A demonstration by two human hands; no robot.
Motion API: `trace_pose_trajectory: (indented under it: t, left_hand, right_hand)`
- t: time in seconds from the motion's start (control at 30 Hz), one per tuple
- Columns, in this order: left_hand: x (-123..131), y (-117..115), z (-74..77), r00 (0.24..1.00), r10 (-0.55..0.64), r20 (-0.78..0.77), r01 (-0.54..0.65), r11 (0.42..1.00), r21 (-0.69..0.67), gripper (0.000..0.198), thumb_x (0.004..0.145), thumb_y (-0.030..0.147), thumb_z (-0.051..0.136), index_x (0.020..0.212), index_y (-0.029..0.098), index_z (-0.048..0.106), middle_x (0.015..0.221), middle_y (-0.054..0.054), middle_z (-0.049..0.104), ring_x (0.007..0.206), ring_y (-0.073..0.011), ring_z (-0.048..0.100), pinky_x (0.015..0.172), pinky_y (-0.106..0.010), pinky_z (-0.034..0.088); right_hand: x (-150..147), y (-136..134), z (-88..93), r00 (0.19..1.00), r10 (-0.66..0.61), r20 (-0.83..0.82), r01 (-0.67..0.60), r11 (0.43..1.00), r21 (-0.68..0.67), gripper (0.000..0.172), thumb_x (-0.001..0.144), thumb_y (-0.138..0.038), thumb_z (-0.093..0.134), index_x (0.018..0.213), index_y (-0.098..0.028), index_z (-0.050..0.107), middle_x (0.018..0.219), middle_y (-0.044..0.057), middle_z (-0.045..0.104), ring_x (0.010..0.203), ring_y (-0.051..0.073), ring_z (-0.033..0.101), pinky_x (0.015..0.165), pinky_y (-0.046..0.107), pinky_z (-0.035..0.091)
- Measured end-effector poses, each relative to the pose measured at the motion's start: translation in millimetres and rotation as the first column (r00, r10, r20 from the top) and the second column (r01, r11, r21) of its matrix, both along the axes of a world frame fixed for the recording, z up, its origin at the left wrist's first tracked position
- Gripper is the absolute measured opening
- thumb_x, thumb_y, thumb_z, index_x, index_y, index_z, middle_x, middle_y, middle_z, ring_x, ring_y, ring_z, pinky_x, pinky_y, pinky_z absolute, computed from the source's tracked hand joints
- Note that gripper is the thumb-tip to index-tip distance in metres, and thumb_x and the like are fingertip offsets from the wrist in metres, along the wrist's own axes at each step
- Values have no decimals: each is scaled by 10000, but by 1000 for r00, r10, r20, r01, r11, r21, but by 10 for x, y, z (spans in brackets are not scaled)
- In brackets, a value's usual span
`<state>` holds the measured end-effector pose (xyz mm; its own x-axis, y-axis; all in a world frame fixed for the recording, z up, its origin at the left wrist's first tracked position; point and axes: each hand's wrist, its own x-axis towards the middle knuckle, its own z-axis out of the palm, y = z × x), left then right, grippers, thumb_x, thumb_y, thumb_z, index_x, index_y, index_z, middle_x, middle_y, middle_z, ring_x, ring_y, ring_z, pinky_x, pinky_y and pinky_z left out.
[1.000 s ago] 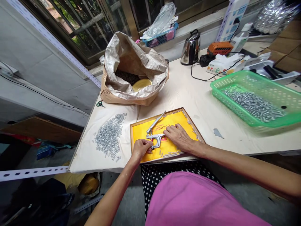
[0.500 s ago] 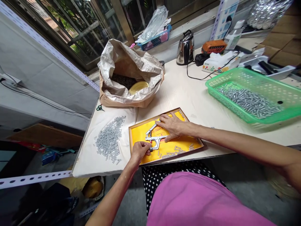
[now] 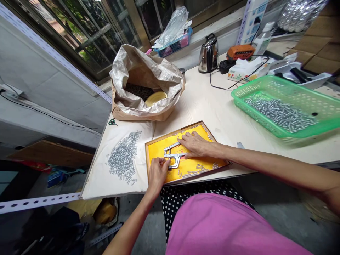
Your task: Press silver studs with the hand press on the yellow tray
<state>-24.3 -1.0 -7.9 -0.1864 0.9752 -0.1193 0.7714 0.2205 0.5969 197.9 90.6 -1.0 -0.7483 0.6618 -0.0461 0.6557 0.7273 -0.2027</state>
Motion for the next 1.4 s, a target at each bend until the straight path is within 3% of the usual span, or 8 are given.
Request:
trace_pose_trajectory:
  t: [0.07, 0.13, 0.3, 0.43, 0.83, 1.03, 1.23, 1.4]
  left_hand:
    - [81, 25, 20, 966, -160, -202, 195, 966, 169, 345, 822, 348, 709, 1107, 162, 651, 1182, -140, 654, 1102, -301, 628, 953, -474, 521]
    - [180, 119, 36, 889, -326, -322, 402, 892, 207, 531, 809, 312, 731, 1292, 177, 554, 1402, -157, 532, 1303, -338, 491, 1064, -523, 441]
    - [300, 436, 7, 759, -555, -340, 602, 798, 41, 652, 840, 332, 700, 1408, 178, 419, 1275, -140, 584, 1190, -303, 542, 1003, -478, 478]
    - [288, 482, -3, 716, -571, -402, 618, 786, -16, 606, 803, 359, 740, 1323, 174, 490, 1196, -116, 579, 1104, -287, 540, 966, -445, 480]
    - [351, 366, 131, 751, -464, -471, 528, 849, 5, 196, 911, 308, 635, 1058, 185, 599, 1040, -81, 611, 1009, -246, 534, 861, -370, 475]
    - [376, 402, 152, 756, -455, -470, 521, 854, 10, 109, 941, 284, 589, 941, 178, 617, 997, -83, 617, 981, -234, 545, 847, -350, 475]
    - [196, 562, 84, 784, -439, -439, 491, 871, 4, 375, 893, 401, 648, 1185, 170, 605, 1074, -100, 605, 1016, -252, 553, 886, -361, 461]
    - [28, 778, 59, 823, -438, -362, 436, 895, -91, 188, 924, 276, 558, 983, 177, 707, 888, -68, 629, 894, -222, 595, 827, -315, 455]
  right_hand:
    - [0, -52, 32, 999, -10, -31, 10, 1000, -10, 585, 836, -480, 708, 1257, -109, 546, 1193, 184, 588, 1111, 325, 494, 897, 449, 388]
    - [-6, -106, 59, 997, -9, -77, 8, 1000, -7, 578, 860, -465, 687, 1289, -115, 522, 1209, 183, 582, 1120, 322, 491, 892, 442, 390]
    - [-19, -177, 66, 995, -26, -95, 27, 1000, 4, 707, 841, -465, 712, 1376, -83, 451, 1222, 201, 579, 1126, 323, 506, 908, 442, 404]
    - [-12, -162, 46, 998, -58, 8, 58, 998, 7, 708, 746, -387, 816, 1302, -62, 522, 1231, 204, 577, 1124, 321, 515, 913, 409, 418]
    - [-65, -113, 0, 1000, -6, -10, 6, 999, 45, 196, 966, -231, 526, 1057, -94, 633, 1047, 142, 642, 975, 247, 547, 842, 361, 391]
    - [-75, -98, -70, 1000, -5, -30, 7, 998, 69, 195, 991, -207, 472, 1001, -114, 643, 953, 120, 647, 927, 230, 552, 815, 347, 397]
    - [-41, -94, -160, 991, -8, -132, 32, 983, 181, 317, 957, -283, 551, 1244, -154, 582, 1231, 150, 587, 1132, 274, 493, 915, 415, 389]
    - [-83, -169, -133, 995, 89, -37, -85, 992, 92, 188, 982, -207, 473, 1032, -177, 652, 1060, 113, 635, 1044, 264, 514, 858, 410, 381]
